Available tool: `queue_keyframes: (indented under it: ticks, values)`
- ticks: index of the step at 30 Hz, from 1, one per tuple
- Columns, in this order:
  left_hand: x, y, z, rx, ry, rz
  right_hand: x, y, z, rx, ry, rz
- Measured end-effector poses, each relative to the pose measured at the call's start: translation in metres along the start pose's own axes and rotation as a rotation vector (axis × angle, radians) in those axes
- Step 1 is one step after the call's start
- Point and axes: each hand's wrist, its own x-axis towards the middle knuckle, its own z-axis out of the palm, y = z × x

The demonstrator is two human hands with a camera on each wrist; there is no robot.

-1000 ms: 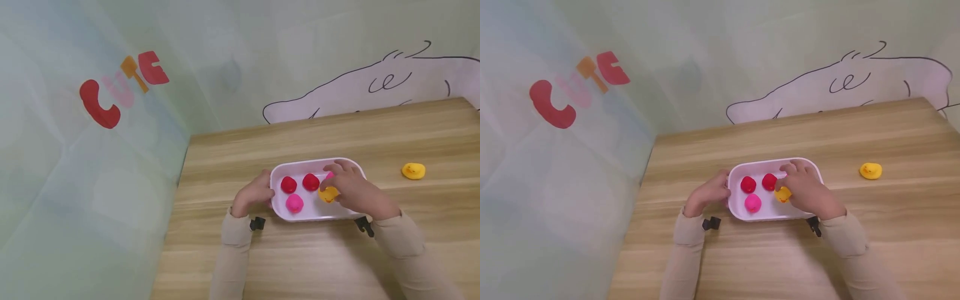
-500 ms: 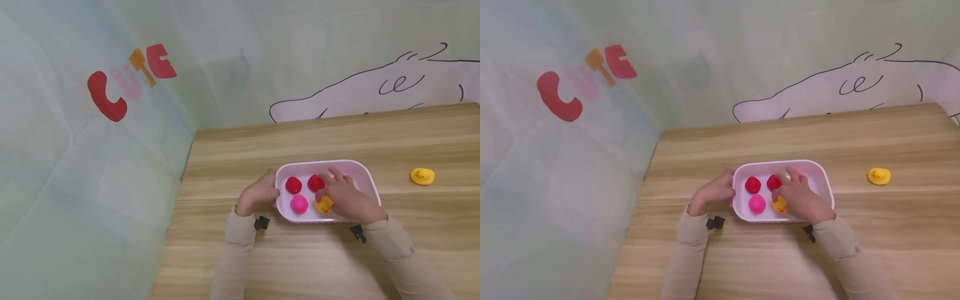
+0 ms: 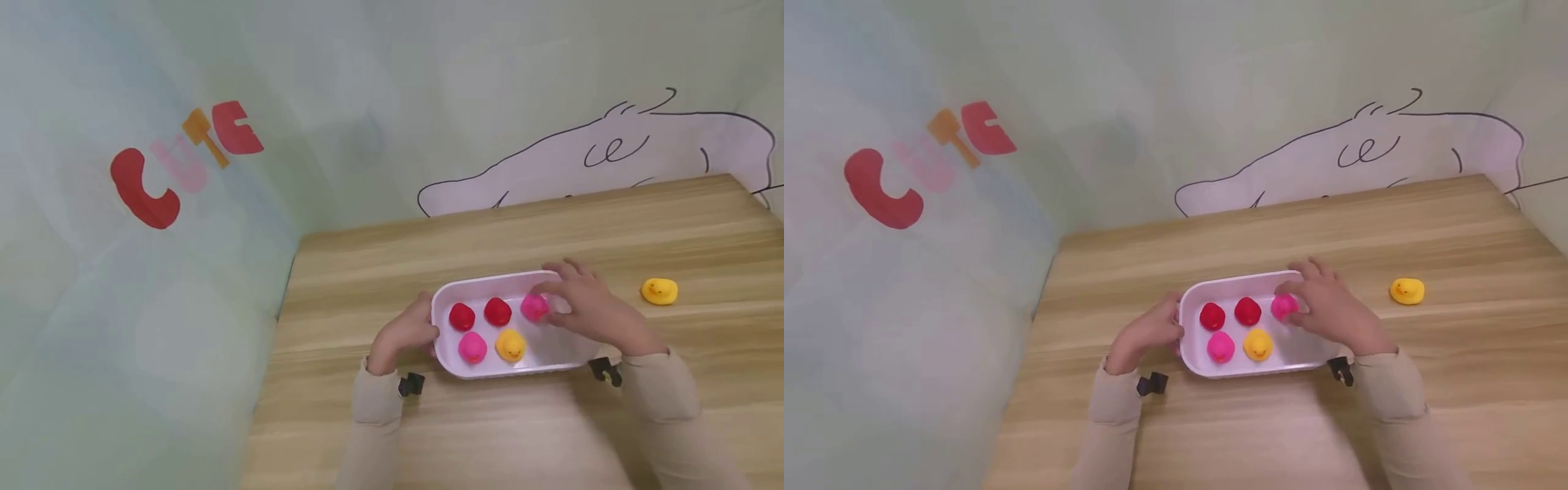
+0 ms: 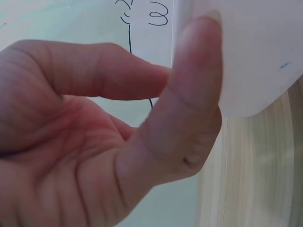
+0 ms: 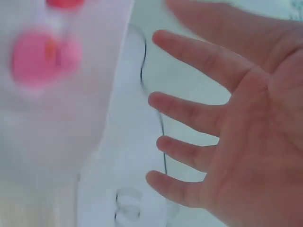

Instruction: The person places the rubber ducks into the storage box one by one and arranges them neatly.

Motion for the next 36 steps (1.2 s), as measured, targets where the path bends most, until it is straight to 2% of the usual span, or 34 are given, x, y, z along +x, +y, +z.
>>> queue_keyframes:
  ticks: [4, 9, 13, 15, 17, 22, 25, 32, 36]
  values:
    - [-0.006, -0.004, -0.004, 0.000, -0.002, 0.017, -0.010, 0.030, -0.016, 0.030, 0.043, 0.057]
    - [-0.008, -0.007, -0.009, -0.015, -0.011, 0.052, -0.030, 0.080, -0.032, 0.082, 0.130, 0.113]
    - [-0.010, -0.009, -0.012, -0.028, -0.018, 0.071, -0.043, 0.115, -0.032, 0.117, 0.223, 0.153]
    - [-0.012, -0.011, -0.013, -0.031, -0.021, 0.078, -0.047, 0.128, -0.029, 0.127, 0.229, 0.187]
    - [-0.014, -0.012, -0.014, -0.034, -0.014, 0.076, -0.050, 0.137, -0.026, 0.119, 0.202, 0.228]
    - [-0.022, -0.014, -0.012, -0.024, 0.036, -0.009, -0.048, 0.147, -0.019, 0.122, 0.116, 0.311]
    - [-0.028, -0.014, -0.012, -0.030, 0.071, -0.064, -0.044, 0.147, -0.016, 0.146, 0.098, 0.332]
    - [-0.028, -0.015, -0.013, -0.044, 0.083, -0.021, -0.039, 0.144, -0.018, 0.153, 0.095, 0.326]
    - [-0.026, -0.014, -0.014, -0.026, 0.110, -0.060, -0.036, 0.145, -0.020, 0.144, 0.097, 0.319]
